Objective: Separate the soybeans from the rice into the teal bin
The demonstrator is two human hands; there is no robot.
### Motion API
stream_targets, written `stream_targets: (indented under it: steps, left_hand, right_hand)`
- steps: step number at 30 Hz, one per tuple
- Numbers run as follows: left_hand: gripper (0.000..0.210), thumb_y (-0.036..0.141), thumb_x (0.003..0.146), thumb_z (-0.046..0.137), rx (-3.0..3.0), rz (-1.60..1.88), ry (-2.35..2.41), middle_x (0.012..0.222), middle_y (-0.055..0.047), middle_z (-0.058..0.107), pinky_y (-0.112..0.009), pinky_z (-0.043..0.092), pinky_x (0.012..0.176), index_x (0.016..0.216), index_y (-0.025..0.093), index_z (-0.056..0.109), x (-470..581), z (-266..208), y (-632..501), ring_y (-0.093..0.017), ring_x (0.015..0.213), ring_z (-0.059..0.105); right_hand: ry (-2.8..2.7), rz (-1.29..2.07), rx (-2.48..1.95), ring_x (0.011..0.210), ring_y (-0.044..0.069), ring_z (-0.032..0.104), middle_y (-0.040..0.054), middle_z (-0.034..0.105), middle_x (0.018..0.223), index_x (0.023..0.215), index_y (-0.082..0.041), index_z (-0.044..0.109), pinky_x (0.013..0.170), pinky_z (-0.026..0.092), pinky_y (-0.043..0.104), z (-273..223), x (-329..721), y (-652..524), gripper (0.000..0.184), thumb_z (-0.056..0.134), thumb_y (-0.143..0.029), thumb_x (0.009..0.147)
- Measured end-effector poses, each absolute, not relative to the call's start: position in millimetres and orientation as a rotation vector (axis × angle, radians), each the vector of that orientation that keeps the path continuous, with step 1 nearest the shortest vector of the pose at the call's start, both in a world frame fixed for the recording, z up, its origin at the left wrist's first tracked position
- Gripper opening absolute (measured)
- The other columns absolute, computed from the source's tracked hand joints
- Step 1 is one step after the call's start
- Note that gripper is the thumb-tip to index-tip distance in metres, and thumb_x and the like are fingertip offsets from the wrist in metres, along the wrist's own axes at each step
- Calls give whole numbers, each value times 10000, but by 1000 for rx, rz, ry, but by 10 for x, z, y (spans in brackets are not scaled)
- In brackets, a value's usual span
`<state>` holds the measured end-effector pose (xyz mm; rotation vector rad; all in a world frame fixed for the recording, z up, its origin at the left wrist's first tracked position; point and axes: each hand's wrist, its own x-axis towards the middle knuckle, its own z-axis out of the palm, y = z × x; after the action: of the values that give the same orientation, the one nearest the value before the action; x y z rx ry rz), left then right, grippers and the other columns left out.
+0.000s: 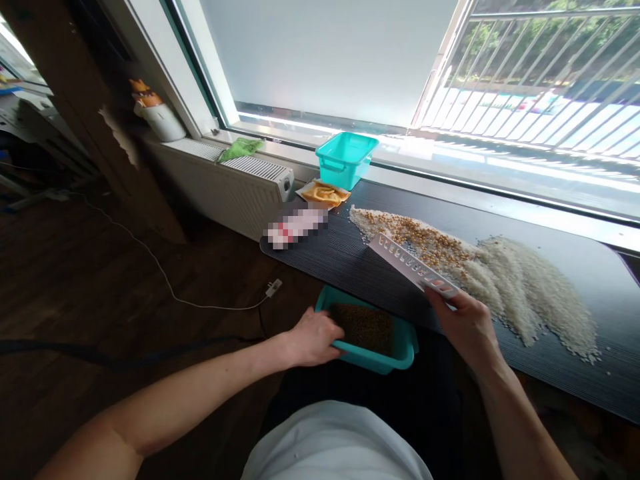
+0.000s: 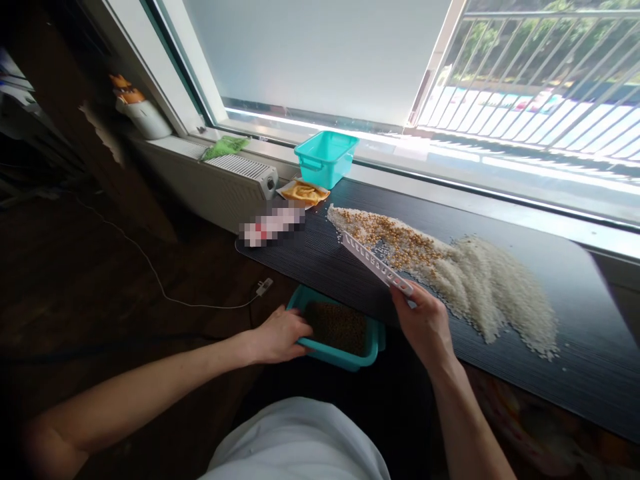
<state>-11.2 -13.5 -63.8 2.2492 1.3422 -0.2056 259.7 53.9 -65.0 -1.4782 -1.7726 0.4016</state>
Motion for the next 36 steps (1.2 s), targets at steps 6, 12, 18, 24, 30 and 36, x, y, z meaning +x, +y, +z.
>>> stream_targets:
  steps: [6, 12, 18, 24, 30, 36]
  left_hand:
    - [212, 332, 850, 605, 2271, -300, 1399, 845, -131, 742, -467, 458, 844, 792, 160, 715, -127, -789, -264, -314, 952, 650]
    - [137, 240, 847, 603, 2337, -290, 1374, 847, -98, 734, -461, 431, 887, 786, 167, 700, -136, -500, -215, -288, 978, 626]
    - [100, 203, 794, 643, 2289, -252, 1313, 796, -47, 707, -418, 424, 853, 695, 186, 647, -216, -276, -258, -245, 916, 606]
    - [111, 143, 776, 623, 2180, -173, 1281, 781, -4, 665, -398, 393, 893, 678, 186, 594, -250, -179, -303, -206, 910, 580]
    - [119, 87, 751, 586, 2141, -137, 1266, 829, -3, 661, -377, 394, 910, 706, 198, 587, -239, -201, -329, -200, 915, 568]
    - [139, 71, 757, 545, 2161, -190, 1222, 871, -14, 674, -394, 391, 930, 709, 195, 587, -191, -214, -277, -200, 919, 562]
  right_hand:
    - [-1869, 394, -1359, 967, 250, 724, 51, 769, 1060, 995, -257, 766, 889, 566, 377, -638, 2469, 412, 259, 538, -329, 898]
    - [-1890, 422, -1384, 977, 240, 721, 54, 770, 1059, 1002, -249, 760, 874, 564, 357, -597, 2554, 459, 266, 517, -307, 911]
    - [-1810, 358, -1437, 819, 244, 710, 45, 771, 916, 950, -216, 759, 721, 542, 329, -433, 2851, 844, 317, 513, -409, 898]
    - [-1749, 320, -1640, 485, 132, 471, -15, 484, 486, 606, -166, 645, 457, 312, 245, -350, 3119, 1462, 485, 482, -547, 859]
    - [-1771, 333, -1666, 469, 124, 444, -23, 460, 463, 593, -161, 650, 450, 302, 239, -390, 3303, 1504, 520, 481, -584, 845]
    - [-1826, 386, -1617, 714, 222, 689, 39, 762, 791, 875, -189, 778, 626, 509, 288, -371, 3297, 1171, 372, 502, -438, 883]
